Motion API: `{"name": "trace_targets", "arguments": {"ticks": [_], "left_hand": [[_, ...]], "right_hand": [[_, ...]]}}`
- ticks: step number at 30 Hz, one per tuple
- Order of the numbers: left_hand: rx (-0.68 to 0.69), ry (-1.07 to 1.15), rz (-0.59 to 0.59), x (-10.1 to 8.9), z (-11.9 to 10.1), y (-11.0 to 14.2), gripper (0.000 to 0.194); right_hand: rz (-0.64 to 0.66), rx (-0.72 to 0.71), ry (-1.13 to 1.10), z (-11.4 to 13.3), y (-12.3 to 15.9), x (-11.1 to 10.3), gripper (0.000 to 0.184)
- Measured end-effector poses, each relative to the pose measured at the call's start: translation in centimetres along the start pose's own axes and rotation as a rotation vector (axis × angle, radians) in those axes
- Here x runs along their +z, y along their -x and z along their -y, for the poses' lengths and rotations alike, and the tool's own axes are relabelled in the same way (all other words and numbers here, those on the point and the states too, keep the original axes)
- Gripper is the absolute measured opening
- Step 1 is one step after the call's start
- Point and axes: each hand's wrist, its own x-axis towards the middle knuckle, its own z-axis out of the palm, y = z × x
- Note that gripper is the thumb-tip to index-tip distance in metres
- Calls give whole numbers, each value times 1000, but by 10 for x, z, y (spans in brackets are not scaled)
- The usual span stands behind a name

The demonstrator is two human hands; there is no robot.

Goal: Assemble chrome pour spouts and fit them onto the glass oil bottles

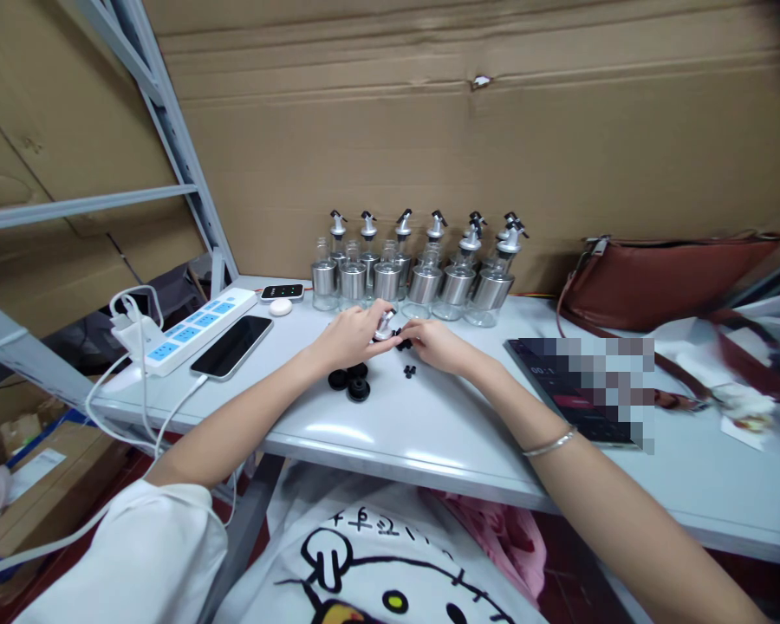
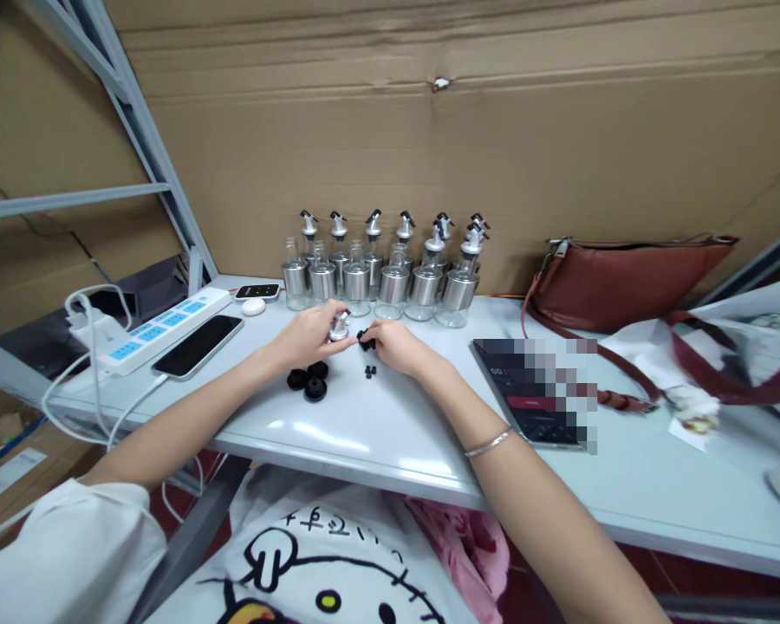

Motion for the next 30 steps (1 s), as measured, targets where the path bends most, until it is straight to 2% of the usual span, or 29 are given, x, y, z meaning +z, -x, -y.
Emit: {"name": "trace_targets", "arguments": {"ticks": [4, 6, 8, 13, 20, 26, 30], "left_hand": [[-2, -11, 194, 1, -2, 0, 36], [2, -4, 246, 2, -1, 0, 35], [5, -14, 263, 3, -1, 1, 37], [9, -52, 260, 3, 0, 0, 46], [-8, -26, 236, -1, 1, -2, 41], [43, -67, 315, -1, -2, -2, 42], [60, -74, 326, -1, -3, -2, 42]], "right_hand": [[-173, 26, -74, 8, 0, -5, 29], [-276, 19, -131, 14, 0, -8, 26], [-314, 5, -165, 20, 1, -10, 23], [-287, 5, -193, 27, 1, -12, 19], [-266, 33, -172, 29, 0, -13, 24], [-214, 48, -238, 32, 1, -12, 21], [-202, 58, -236, 32, 1, -12, 26]]}}
